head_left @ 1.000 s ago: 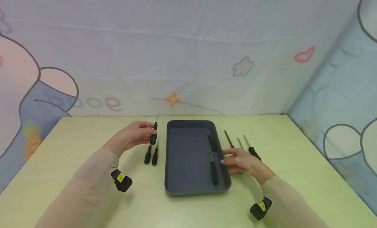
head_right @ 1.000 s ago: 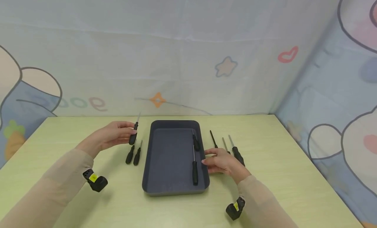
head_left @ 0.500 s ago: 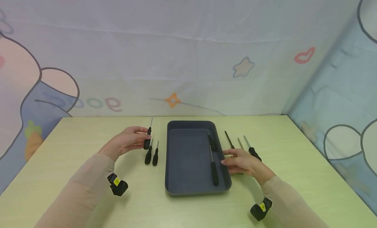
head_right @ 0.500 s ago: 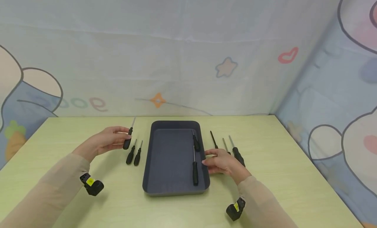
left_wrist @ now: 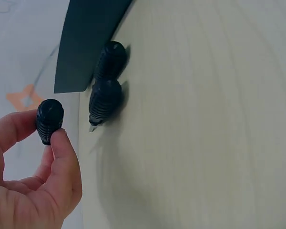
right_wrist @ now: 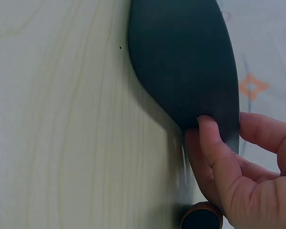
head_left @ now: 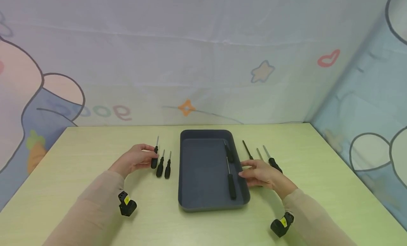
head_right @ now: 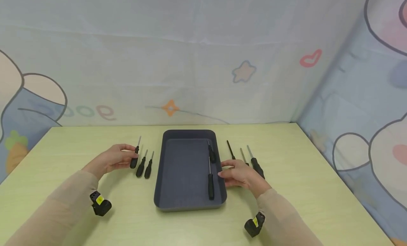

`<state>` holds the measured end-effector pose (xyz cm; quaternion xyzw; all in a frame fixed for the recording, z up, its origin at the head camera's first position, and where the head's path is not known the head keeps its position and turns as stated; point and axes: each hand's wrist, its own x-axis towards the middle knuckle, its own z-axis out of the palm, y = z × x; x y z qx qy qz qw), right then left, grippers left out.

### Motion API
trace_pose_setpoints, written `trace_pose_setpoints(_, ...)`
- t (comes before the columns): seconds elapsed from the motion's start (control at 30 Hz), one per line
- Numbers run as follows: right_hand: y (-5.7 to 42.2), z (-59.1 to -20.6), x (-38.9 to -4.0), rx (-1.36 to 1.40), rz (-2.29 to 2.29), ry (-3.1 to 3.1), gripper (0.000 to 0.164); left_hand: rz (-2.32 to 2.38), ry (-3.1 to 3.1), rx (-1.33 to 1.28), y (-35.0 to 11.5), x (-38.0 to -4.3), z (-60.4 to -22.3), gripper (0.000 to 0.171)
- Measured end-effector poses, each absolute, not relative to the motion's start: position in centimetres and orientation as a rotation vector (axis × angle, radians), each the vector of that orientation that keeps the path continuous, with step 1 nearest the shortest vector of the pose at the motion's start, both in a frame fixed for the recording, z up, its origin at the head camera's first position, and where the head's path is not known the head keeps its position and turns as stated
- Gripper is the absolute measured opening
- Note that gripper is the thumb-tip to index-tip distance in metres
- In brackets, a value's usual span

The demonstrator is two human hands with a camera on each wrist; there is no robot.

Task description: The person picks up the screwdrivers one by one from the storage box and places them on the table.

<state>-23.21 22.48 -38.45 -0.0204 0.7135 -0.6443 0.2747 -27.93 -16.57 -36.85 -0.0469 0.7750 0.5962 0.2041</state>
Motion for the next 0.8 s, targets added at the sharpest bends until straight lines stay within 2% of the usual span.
trace_pose_setpoints(0.6, 22.2, -38.2, -23.2, -0.056, -1.723, 1.91, 0.063, 1.479, 2.314, -0.213, -16.9, -27.5, -38.1, 0.031)
trace_pose_setpoints(0.8, 22.2, -38.3, -23.2, -0.058, -1.729, 1.904, 0.063, 1.478, 2.32, -0.163, -16.9, -27.3, -38.0, 0.03)
